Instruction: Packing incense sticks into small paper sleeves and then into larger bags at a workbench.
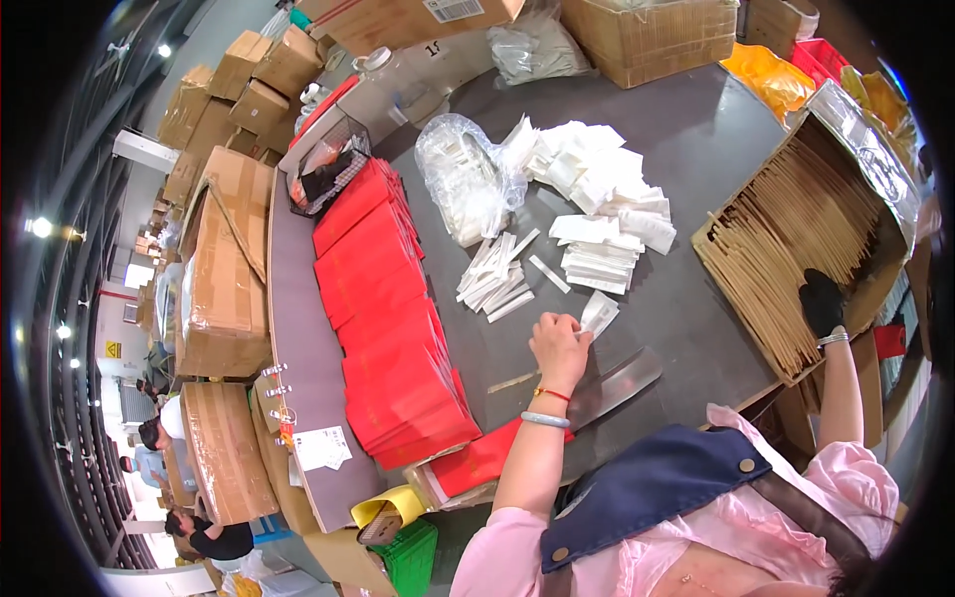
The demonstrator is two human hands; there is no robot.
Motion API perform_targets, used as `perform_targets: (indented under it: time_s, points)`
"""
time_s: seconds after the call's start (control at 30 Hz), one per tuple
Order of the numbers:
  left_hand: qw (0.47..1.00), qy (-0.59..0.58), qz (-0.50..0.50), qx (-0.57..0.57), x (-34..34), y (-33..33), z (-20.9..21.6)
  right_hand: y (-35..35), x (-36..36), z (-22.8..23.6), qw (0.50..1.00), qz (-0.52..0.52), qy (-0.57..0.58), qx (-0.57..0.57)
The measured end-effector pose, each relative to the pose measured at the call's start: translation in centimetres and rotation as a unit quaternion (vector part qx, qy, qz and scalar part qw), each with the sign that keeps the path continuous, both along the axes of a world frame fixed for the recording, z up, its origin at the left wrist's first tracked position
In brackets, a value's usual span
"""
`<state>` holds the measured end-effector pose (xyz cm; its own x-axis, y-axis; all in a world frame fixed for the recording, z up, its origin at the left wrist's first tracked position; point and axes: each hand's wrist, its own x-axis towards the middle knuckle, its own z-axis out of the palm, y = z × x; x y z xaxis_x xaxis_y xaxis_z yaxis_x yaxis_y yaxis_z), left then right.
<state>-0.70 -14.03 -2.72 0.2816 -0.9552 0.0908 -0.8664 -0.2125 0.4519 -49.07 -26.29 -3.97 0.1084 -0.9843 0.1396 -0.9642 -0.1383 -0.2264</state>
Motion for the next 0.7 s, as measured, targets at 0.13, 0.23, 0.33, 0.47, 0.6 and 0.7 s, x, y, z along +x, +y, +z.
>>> perform_targets:
  time_s: [0.13, 0.23, 0.33, 0.47, 0.6, 0.7]
  points:
    - [0.998, 0.061, -0.029, 0.003, 0.0, -0.5, -1.0, -0.1, -2.9, -3.0, 0.996, 0.011, 0.058, -0.06]
    - [0.991, 0.13, -0.016, 0.008, 0.5, 0.4, -0.9, -0.3, -1.5, -1.7, 0.989, -0.063, 0.016, -0.131]
    - [0.97, 0.244, 0.003, 0.007, 0.8, 2.2, 1.7, 0.4, 0.7, 3.3, 0.97, -0.105, -0.131, -0.174]
    - [0.945, 0.311, -0.089, 0.056, 0.3, 6.3, 3.5, 2.7, 9.0, 6.7, 0.939, 0.163, -0.293, -0.074]
    - [0.983, 0.078, -0.158, 0.056, -1.1, 9.0, 2.1, 5.0, 19.8, 7.6, 0.92, 0.313, -0.211, 0.108]
    - [0.997, 0.067, -0.019, -0.039, -0.4, 11.3, 2.3, 5.9, 21.7, 6.7, 0.895, 0.37, -0.168, 0.183]
